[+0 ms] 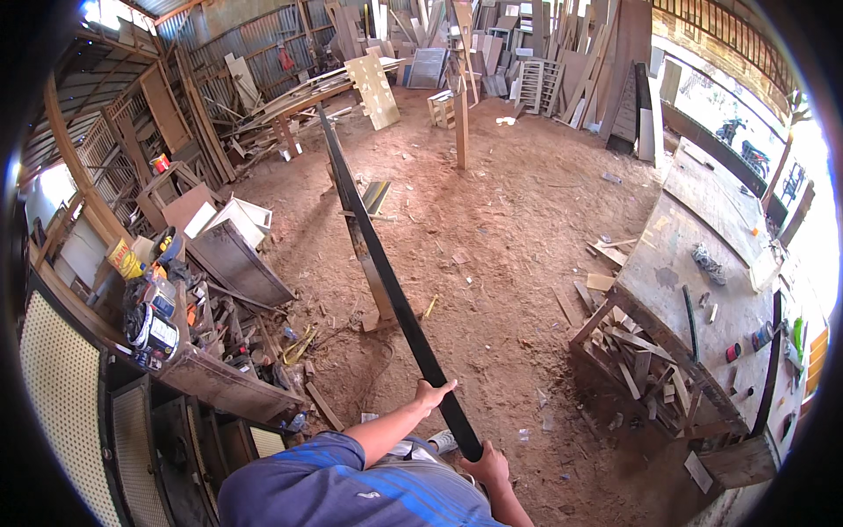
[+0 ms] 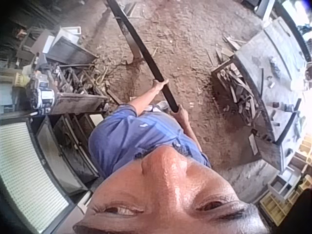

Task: The person gathers small hardware by hand, collects a black plastic bag, and then prepares painting supplies at a workstation by handling a paint can and a plastic water bottle.

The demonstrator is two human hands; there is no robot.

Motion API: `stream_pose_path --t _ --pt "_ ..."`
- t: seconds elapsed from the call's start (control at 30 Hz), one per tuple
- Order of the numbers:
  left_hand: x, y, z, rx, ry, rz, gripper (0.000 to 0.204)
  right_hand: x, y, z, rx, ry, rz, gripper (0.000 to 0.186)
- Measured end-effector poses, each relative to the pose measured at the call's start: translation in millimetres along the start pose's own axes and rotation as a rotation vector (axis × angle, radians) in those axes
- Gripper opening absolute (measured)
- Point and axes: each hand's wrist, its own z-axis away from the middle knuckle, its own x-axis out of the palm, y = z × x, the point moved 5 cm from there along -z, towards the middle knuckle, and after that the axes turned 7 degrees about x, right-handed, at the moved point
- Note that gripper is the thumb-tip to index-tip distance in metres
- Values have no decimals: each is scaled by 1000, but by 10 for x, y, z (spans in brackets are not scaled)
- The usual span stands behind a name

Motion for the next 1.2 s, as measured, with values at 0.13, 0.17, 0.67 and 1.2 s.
stream_pose_path --t 0.13,0.17,0.67,1.2 --pt "3 -73 -61 13 -41 63 111 63 46 -54 52 -59 -5 76" --pt "15 -66 -47 12 -46 63 108 67 52 -53 44 -61 -5 76" --pt "-410 223 50 246 99 -296 90 247 -267 -444 -111 65 -19 94" --pt "-1617 967 -1898 298 227 -12 47 86 -2289 -2078 -199 -120 -199 84"
